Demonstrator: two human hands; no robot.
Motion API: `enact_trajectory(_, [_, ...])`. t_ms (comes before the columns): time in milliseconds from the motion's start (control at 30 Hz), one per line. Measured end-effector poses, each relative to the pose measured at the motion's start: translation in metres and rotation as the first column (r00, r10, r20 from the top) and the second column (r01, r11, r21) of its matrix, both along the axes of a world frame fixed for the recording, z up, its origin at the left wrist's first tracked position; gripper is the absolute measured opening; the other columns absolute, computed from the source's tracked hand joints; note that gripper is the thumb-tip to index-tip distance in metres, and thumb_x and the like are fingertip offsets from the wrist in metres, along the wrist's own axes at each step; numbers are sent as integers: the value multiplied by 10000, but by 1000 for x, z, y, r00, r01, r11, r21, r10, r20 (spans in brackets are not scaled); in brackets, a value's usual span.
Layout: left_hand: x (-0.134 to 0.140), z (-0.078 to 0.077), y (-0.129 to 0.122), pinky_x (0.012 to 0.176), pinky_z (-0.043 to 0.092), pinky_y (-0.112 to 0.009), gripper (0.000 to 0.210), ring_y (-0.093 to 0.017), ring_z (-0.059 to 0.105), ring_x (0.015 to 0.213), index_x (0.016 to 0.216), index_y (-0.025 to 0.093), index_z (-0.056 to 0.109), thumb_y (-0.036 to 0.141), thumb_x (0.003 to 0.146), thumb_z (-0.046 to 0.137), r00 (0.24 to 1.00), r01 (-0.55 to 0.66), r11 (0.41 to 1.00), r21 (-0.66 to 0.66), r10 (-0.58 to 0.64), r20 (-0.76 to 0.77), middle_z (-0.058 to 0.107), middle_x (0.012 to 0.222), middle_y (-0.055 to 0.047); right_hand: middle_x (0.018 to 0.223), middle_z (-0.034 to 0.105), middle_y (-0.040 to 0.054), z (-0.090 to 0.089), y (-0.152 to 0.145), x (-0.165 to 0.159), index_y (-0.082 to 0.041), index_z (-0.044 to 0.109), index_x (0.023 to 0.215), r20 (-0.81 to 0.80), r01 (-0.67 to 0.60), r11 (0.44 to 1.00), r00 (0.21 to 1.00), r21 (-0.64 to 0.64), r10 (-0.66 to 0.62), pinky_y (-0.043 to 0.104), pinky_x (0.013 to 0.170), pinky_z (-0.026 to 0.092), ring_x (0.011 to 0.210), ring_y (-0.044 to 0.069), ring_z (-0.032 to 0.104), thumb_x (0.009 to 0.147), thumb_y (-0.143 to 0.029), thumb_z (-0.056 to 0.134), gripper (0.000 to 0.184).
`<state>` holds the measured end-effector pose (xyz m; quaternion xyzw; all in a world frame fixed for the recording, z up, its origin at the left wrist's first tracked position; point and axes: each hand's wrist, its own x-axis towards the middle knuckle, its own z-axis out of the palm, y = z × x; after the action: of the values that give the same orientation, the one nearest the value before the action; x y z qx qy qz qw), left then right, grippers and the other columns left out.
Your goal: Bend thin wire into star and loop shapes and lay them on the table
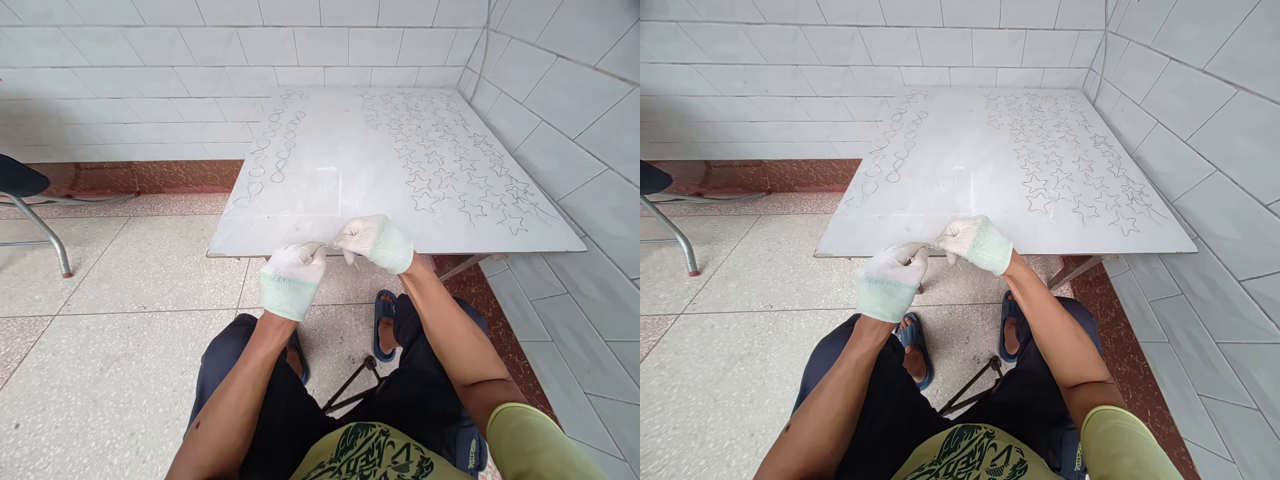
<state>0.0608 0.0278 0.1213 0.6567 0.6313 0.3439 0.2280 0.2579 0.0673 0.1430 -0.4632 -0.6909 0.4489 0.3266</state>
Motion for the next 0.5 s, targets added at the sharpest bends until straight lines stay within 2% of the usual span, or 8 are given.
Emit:
enact_trajectory(100, [2, -4, -4, 793, 546, -378, 362, -281, 783, 884, 1023, 272, 908, 369, 1020, 559, 990, -65, 997, 42, 70, -119, 847, 894, -57, 688, 752, 21, 1, -2, -3, -217, 712, 610, 34, -6, 1000, 999, 14, 6, 288, 633, 454, 613, 131, 585, 937, -397, 696, 374])
enact_trajectory(167, [4, -6, -5, 782, 529, -372, 358, -291, 782, 900, 976, 280, 907, 381, 1015, 566, 983, -106, 993, 60, 114, -145, 841, 847, -55, 698, 757, 21, 1, -2, -6, -215, 709, 603, 43, -14, 1000, 999, 18, 13, 285, 645, 457, 635, 134, 605, 931, -358, 686, 359])
enact_trajectory(300, [11, -9, -7, 814, 509, -388, 380, -309, 767, 924, 847, 266, 880, 400, 1013, 565, 958, -206, 976, 67, 215, -190, 841, 859, -74, 662, 742, 13, 0, -3, -12, -213, 712, 605, 55, -1, 1000, 998, 6, 1, 287, 643, 449, 621, 132, 593, 932, -330, 686, 348])
enact_trajectory(400, [17, -11, -7, 841, 513, -403, 408, -308, 756, 897, 791, 246, 852, 391, 1021, 548, 941, -265, 961, 81, 276, -194, 828, 851, -91, 680, 754, 17, -3, -2, -14, -214, 724, 618, 51, 35, 999, 998, -5, -35, 290, 631, 443, 607, 130, 578, 935, -361, 706, 349])
enact_trajectory(500, [19, -11, -10, 905, 540, -410, 343, -306, 766, 953, 875, 259, 865, 362, 1014, 570, 956, -254, 961, 110, 267, -125, 840, 902, -80, 715, 770, 28, -7, 0, -13, -213, 741, 650, -17, 78, 996, 997, -33, -79, 288, 645, 459, 641, 141, 597, 931, -430, 725, 355])
